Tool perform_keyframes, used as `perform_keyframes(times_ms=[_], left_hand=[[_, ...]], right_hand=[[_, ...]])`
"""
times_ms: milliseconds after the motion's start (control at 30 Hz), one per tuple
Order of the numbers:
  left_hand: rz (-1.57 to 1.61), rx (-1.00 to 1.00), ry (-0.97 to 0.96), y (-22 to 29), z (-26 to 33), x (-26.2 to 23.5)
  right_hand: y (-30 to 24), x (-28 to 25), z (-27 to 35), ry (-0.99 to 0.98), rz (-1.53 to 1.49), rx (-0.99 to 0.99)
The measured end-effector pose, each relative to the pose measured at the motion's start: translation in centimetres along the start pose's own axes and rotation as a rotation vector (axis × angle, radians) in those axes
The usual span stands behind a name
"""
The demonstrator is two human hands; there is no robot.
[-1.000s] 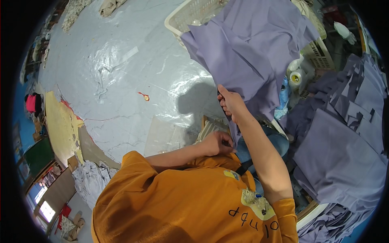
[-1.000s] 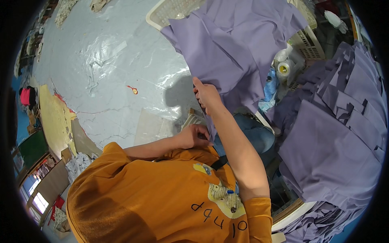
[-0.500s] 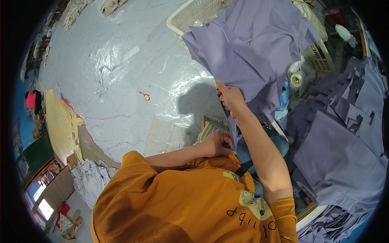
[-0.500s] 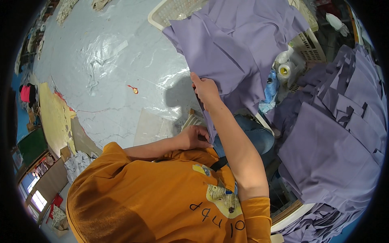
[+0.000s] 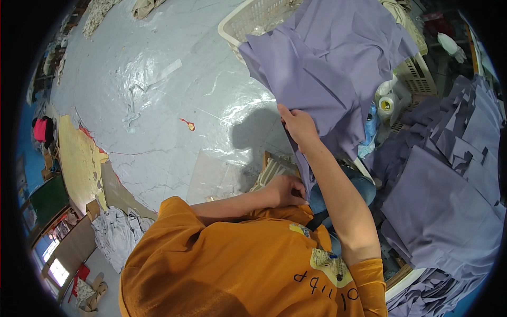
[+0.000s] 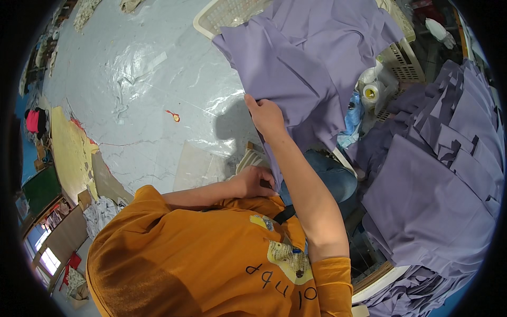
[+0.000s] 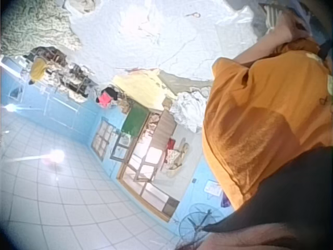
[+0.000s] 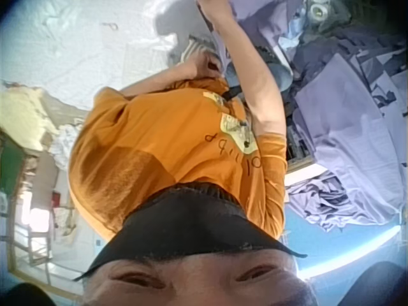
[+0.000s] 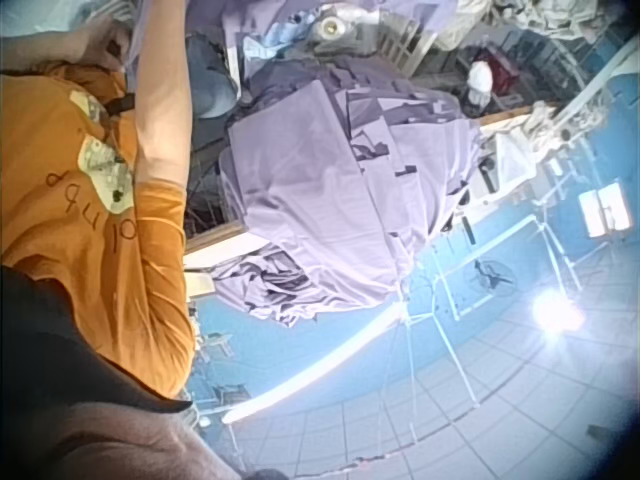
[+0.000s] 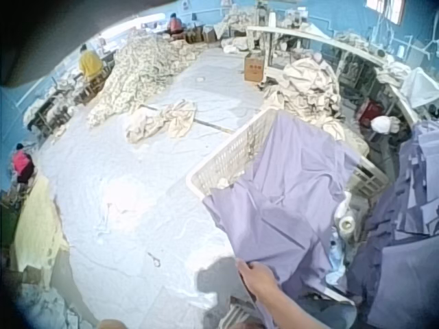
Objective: The person is using small scissors to trim excess threads from purple fabric pieces at an industrial workstation.
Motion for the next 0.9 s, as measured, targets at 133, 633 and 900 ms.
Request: perform_keyframes(times_ms=[133, 633, 900], left_hand=[[-0.043, 0.011, 0.005, 0.0, 0.0, 0.1], [-0.103, -0.019, 0.011, -0.1, -0.1, 0.1], [-0.137, -0.031, 0.046, -1.3, -0.2, 0.0]], right_hand=[[-0.8, 0.0, 0.5, -0.027, -0.001, 0.037], [-0.9, 0.2, 0.6, -0.037, -0.228, 0.057], [-1.7, -0.8, 1.8, -0.161, -0.392, 0.086]])
Point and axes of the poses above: each hand's wrist, its own z-axis away from the middle knuckle, its own x-axis out of the palm, y = z × x, the point moved 3 cm from there along -z, towards the middle knuckle, and after that the axes turned 2 degrees about -x, right-handed, at the moved point
